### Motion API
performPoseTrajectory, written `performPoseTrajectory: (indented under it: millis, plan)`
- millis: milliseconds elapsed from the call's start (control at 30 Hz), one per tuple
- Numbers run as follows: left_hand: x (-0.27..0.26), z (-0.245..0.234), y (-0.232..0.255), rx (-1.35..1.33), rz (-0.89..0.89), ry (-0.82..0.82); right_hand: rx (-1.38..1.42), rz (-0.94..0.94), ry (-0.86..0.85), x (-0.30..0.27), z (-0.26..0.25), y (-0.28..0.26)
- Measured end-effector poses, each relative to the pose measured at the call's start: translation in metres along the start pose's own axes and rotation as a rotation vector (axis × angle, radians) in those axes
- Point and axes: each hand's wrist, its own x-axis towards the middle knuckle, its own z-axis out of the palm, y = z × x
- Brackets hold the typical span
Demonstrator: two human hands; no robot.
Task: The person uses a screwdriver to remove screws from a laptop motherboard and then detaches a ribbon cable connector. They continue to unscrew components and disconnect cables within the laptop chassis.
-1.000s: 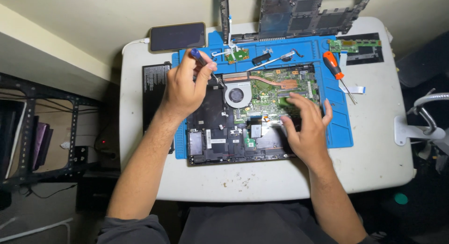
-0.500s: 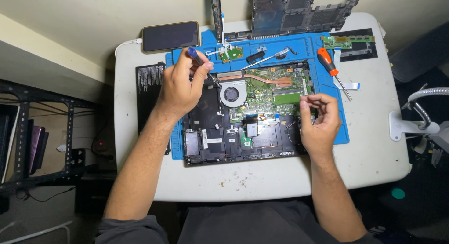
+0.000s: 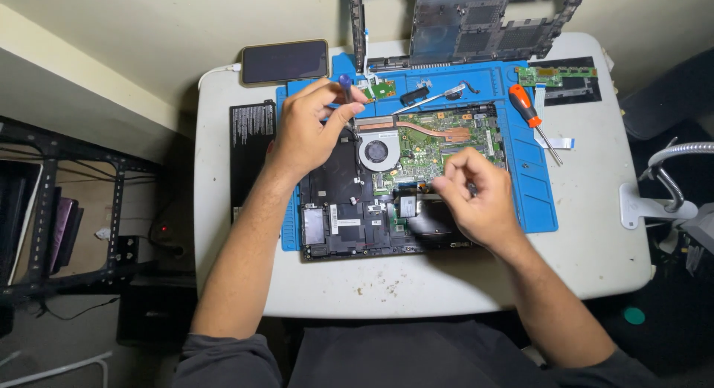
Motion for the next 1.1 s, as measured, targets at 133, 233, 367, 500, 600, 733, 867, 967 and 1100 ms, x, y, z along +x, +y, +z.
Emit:
performPoseTrajectory:
  millis: [133, 233, 367, 500, 600, 733, 867, 967, 1100]
  plan:
    - [-0.002, 0.007, 0.007, -0.018, 0.008, 0.013, 0.027, -0.154, -0.051, 0.053, 0.011, -0.053]
    - [-0.006, 0.012, 0.009, 0.049, 0.014, -0.011, 0.029, -0.291, -0.162, 0.083, 0.027, -0.08]
    - [-0.006, 0.009, 0.006, 0.123, 0.007, -0.048, 0.098, -0.301, -0.244, 0.102, 0.05, -0.079]
    - [-0.015, 0.009, -0.018, 0.162, 0.002, -0.023, 0.111, -0.275, -0.111, 0.109, 0.066, -0.069]
    - [-0.015, 0.02, 0.009, 0.111, -0.012, 0.113, 0.023, -0.299, 0.025, 0.114, 0.066, -0.061]
    - [-0.021, 0.035, -0.016, 0.086, -0.073, 0.223, -0.079, -0.336, 0.086, 0.116, 0.072, -0.049]
    - [-0.018, 0.029, -0.011, 0.229, -0.003, 0.191, 0.056, -0.355, -0.088, 0.114, 0.063, -0.066]
    - [-0.021, 0.023, -0.015, 0.24, -0.03, 0.073, 0.196, -0.301, -0.221, 0.11, 0.06, -0.07]
    - [-0.017, 0.023, -0.021, 0.249, -0.062, -0.025, 0.174, -0.268, -0.181, 0.11, 0.06, -0.066]
